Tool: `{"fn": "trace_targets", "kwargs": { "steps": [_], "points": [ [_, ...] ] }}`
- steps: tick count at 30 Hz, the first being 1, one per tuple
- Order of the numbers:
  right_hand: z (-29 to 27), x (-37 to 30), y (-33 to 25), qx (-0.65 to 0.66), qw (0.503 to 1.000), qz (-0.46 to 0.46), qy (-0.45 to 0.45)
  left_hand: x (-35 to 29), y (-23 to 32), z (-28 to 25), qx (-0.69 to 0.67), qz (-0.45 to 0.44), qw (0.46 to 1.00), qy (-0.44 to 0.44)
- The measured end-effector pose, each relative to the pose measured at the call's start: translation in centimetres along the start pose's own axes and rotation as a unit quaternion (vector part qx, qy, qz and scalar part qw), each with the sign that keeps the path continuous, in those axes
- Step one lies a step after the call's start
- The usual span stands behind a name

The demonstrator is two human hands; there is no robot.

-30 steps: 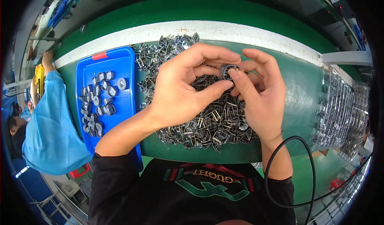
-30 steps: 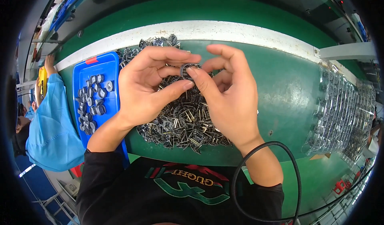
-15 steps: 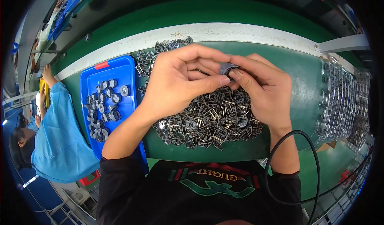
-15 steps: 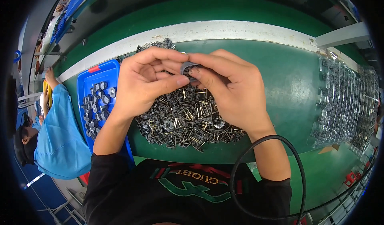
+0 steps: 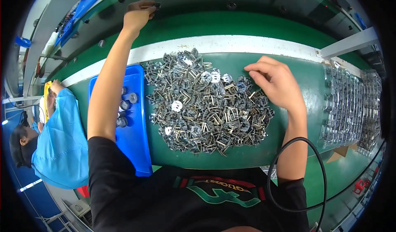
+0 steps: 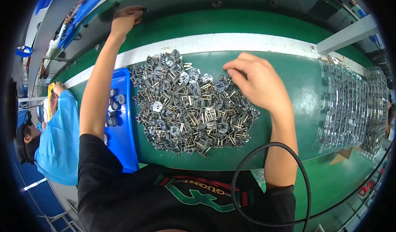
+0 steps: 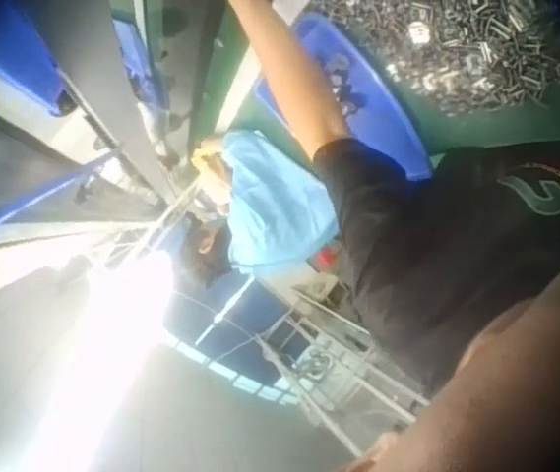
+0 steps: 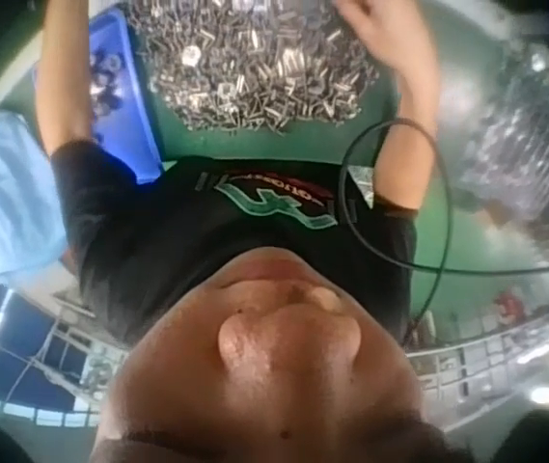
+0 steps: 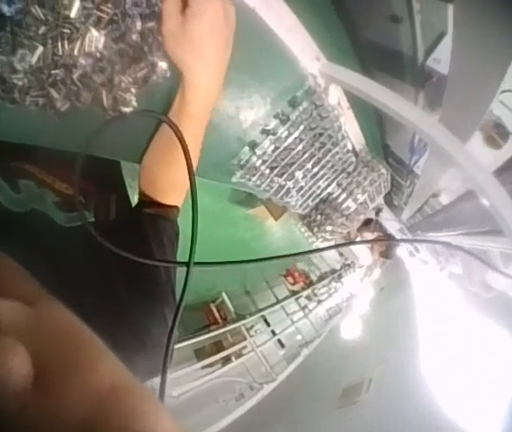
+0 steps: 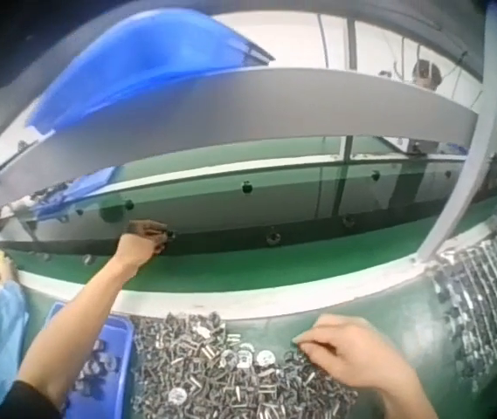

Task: The person assembles components by fitting metal pin pieces into plastic housings by hand and placing the assembled parts onto the conveyor.

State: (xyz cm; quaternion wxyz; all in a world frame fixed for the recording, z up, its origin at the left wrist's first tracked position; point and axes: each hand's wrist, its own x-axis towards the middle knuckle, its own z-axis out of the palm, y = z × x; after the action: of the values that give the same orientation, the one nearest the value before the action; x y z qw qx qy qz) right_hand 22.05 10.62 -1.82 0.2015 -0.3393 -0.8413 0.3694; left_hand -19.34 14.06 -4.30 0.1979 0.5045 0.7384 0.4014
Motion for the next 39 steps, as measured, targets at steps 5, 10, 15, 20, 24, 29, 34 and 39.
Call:
{"fn": "trace_targets", "kwargs": {
  "steps": [5,10,15,20,24,29,34,39],
  "points": [
    [1.4,0.1,-0.1,-0.06,0.998,0.008,-0.01,2.6,-6.3,-1.4,0.05,-0.044,0.993,0.095],
    [0.5,-0.8,-0.5,0.02,0.998,0.055,0.02,1.3,-5.7,-2.2,0.185,0.001,0.972,0.148],
    [0.1,-1.6,0.0,0.062,0.996,0.036,0.049,-1.7,-6.4,-8.7,0.518,-0.145,0.843,0.011],
    [-0.5,-1.1,-1.0,0.269,0.96,0.07,0.008,-2.4,-15.5,-14.6,0.422,0.072,0.902,0.059],
    [-0.3,-1.1,0.5,0.348,0.937,0.013,0.041,-2.4,-6.8,-10.0,0.048,-0.111,0.992,0.033],
    [-0.1,-0.8,-0.5,0.403,0.912,0.059,0.054,-12.2,7.7,-3.2,-0.293,-0.008,0.954,-0.056],
    [1.3,-0.3,-0.4,0.38,0.918,0.05,0.098,-20.3,13.7,3.7,-0.291,-0.005,0.944,-0.157],
    [2.0,-0.2,-1.3,0.158,0.956,-0.156,0.192,-21.4,13.1,6.3,-0.319,-0.003,0.922,-0.217]
  ]
}}
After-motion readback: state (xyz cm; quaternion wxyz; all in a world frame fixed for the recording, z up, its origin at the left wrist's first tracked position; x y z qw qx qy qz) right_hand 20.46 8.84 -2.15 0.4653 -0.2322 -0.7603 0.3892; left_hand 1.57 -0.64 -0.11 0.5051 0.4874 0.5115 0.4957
